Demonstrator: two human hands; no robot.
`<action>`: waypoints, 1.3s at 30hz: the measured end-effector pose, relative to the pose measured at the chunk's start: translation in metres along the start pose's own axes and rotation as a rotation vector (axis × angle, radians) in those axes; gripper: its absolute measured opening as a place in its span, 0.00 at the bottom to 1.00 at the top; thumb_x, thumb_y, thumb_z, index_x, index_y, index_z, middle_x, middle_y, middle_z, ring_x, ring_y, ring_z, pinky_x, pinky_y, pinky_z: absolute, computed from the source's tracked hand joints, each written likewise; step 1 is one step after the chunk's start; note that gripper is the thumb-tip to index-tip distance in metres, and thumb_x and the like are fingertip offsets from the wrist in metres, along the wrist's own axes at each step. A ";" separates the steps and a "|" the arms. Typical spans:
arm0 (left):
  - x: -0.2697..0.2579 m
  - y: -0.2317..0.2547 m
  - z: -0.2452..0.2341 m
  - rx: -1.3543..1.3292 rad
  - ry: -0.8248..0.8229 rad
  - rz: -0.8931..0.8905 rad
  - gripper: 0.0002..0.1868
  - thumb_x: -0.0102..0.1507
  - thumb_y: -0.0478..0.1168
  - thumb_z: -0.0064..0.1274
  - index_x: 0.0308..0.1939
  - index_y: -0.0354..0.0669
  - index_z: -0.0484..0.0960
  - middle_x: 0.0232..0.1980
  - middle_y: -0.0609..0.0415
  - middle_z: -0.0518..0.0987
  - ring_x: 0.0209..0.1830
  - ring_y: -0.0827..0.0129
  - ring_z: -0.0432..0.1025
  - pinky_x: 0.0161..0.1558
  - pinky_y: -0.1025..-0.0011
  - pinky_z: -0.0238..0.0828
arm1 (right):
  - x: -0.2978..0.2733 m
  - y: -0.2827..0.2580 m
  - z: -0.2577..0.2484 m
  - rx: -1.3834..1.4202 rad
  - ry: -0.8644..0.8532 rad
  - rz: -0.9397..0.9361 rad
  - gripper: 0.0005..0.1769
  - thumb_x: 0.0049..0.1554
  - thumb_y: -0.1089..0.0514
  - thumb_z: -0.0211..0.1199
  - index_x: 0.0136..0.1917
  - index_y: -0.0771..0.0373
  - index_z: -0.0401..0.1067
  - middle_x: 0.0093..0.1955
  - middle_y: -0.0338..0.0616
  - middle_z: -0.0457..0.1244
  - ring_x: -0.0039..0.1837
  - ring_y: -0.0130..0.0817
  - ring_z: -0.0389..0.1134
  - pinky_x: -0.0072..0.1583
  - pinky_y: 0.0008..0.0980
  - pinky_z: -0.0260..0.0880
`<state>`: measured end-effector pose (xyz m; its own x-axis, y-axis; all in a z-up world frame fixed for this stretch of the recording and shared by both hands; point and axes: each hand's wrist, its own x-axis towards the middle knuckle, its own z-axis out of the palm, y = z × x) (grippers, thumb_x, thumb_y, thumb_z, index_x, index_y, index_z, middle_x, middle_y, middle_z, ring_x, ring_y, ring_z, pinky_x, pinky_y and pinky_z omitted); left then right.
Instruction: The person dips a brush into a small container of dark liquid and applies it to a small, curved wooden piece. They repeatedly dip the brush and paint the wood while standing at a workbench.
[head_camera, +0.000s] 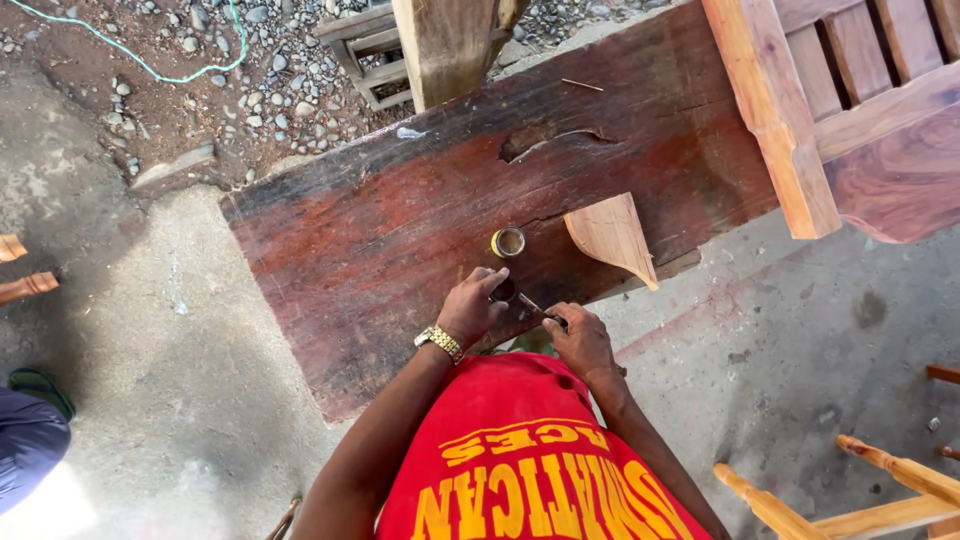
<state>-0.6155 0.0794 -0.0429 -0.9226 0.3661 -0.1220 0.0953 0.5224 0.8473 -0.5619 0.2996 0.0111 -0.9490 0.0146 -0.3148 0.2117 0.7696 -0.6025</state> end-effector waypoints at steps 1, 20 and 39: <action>0.001 0.000 -0.001 0.000 0.001 0.002 0.32 0.54 0.37 0.65 0.64 0.47 0.77 0.55 0.48 0.78 0.48 0.47 0.76 0.47 0.56 0.76 | 0.001 -0.002 0.000 -0.001 0.002 -0.001 0.12 0.55 0.56 0.68 0.50 0.63 0.78 0.47 0.50 0.70 0.50 0.50 0.71 0.50 0.44 0.70; 0.002 0.003 -0.002 0.024 -0.033 -0.037 0.32 0.54 0.38 0.65 0.63 0.47 0.77 0.56 0.46 0.77 0.49 0.46 0.76 0.48 0.55 0.76 | 0.012 -0.028 -0.008 -0.221 -0.044 0.121 0.11 0.55 0.53 0.67 0.49 0.61 0.77 0.46 0.52 0.69 0.49 0.54 0.71 0.49 0.49 0.71; 0.003 -0.006 0.007 0.034 -0.016 -0.017 0.34 0.53 0.35 0.63 0.65 0.45 0.76 0.60 0.44 0.76 0.51 0.45 0.76 0.50 0.57 0.77 | 0.069 -0.011 -0.028 -0.244 -0.446 0.089 0.08 0.56 0.56 0.67 0.47 0.61 0.81 0.39 0.55 0.71 0.43 0.46 0.72 0.50 0.47 0.70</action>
<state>-0.6163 0.0826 -0.0524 -0.9180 0.3691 -0.1452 0.0920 0.5543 0.8272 -0.6362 0.3105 0.0164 -0.7270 -0.1458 -0.6710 0.1759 0.9050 -0.3873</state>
